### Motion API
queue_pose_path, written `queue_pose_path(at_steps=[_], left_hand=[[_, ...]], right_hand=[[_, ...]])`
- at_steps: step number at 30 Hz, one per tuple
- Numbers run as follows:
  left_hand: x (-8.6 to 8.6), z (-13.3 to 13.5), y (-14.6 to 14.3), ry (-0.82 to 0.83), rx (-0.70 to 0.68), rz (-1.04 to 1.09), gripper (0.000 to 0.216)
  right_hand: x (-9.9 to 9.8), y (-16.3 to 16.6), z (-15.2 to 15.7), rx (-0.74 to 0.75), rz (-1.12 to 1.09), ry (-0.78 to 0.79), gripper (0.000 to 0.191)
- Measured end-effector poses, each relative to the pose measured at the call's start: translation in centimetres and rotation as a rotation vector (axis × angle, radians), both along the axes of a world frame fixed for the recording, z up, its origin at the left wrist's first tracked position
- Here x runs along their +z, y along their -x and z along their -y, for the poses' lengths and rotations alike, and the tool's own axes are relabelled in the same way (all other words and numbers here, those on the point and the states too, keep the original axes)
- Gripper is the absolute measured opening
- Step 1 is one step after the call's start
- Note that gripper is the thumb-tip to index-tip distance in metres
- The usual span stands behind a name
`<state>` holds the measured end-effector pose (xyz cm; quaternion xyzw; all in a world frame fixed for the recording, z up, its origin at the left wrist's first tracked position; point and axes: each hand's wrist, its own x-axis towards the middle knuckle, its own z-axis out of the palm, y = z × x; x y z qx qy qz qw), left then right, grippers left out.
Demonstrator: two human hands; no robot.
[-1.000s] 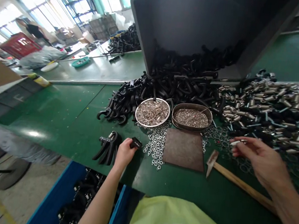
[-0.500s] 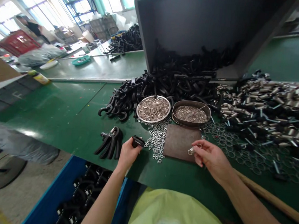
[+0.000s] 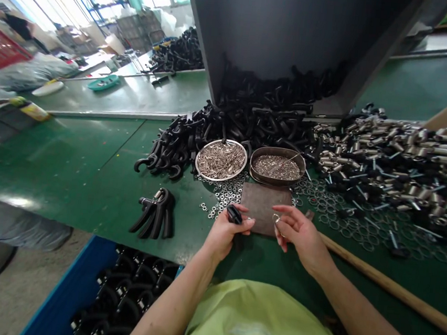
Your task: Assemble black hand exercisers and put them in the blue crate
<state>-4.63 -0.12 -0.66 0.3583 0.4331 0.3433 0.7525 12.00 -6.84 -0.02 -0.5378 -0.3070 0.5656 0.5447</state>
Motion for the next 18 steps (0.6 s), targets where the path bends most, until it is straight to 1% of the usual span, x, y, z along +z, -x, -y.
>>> queue_pose_path(at_steps=[2, 5, 11, 14, 18], left_hand=[[-0.3, 0.0, -0.2, -0.014, 0.015, 0.007, 0.031], [-0.4, 0.0, -0.5, -0.022, 0.049, 0.000, 0.021], [-0.2, 0.0, -0.9, 0.095, 0.082, 0.115, 0.021], [-0.1, 0.3, -1.2, 0.134, 0.099, 0.185, 0.021], [-0.2, 1.0, -1.5, 0.160, 0.128, 0.220, 0.023]], right_hand=[[0.0, 0.1, 0.1, -0.022, 0.044, -0.004, 0.035], [0.1, 0.2, 0.1, -0.001, 0.081, -0.013, 0.027], [0.4, 0.8, -0.3, -0.002, 0.066, -0.146, 0.013], [0.2, 1.4, -0.4, 0.023, 0.035, -0.149, 0.014], [-0.2, 2.1, -0.5, 0.002, -0.030, -0.088, 0.023]])
